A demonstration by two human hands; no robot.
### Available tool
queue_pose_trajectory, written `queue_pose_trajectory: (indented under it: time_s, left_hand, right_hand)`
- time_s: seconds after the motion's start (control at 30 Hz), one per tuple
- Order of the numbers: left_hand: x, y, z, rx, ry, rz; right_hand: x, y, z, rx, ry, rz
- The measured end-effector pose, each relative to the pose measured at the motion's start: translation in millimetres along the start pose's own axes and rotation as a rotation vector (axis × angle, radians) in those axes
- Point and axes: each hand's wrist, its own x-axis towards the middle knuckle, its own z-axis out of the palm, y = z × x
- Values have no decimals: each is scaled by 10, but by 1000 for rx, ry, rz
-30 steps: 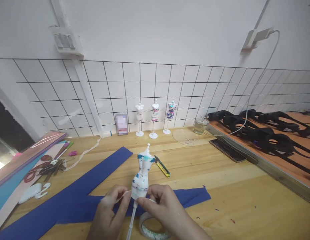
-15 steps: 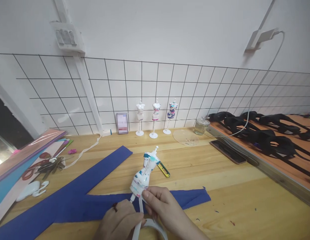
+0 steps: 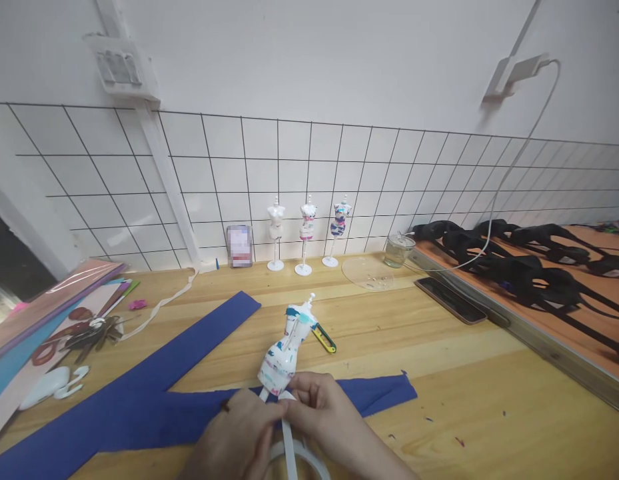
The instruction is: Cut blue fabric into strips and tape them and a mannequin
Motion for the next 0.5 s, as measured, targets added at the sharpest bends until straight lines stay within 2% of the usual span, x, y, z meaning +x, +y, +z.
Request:
queue_pose_trajectory:
  time_s: [0.13,0.2,0.27,0.33,0.37,0.5]
  left_hand:
    - [48,-48,36,-525,101,-747]
    - [68,-38,79,-880,60,-1002]
    - [85,-15,108,-1213,-83,-1075]
    - [100,10,108,-1399,-202,-1064]
    - [109,21,98,-1428,-219,-1062]
    - [157,40,35,-1343,-120,-1155]
  right_hand:
    - [-9,-28,24,-39,14,3]
    - [-10,-31,50,-25,-3,-15]
    - [-11,-25,72,8,-48,-42]
    - [-14,-19,79,9,-92,-58]
    - [-17,-18,75,-9,-102,-60]
    - [-28,-26,33,-117,-76,-68]
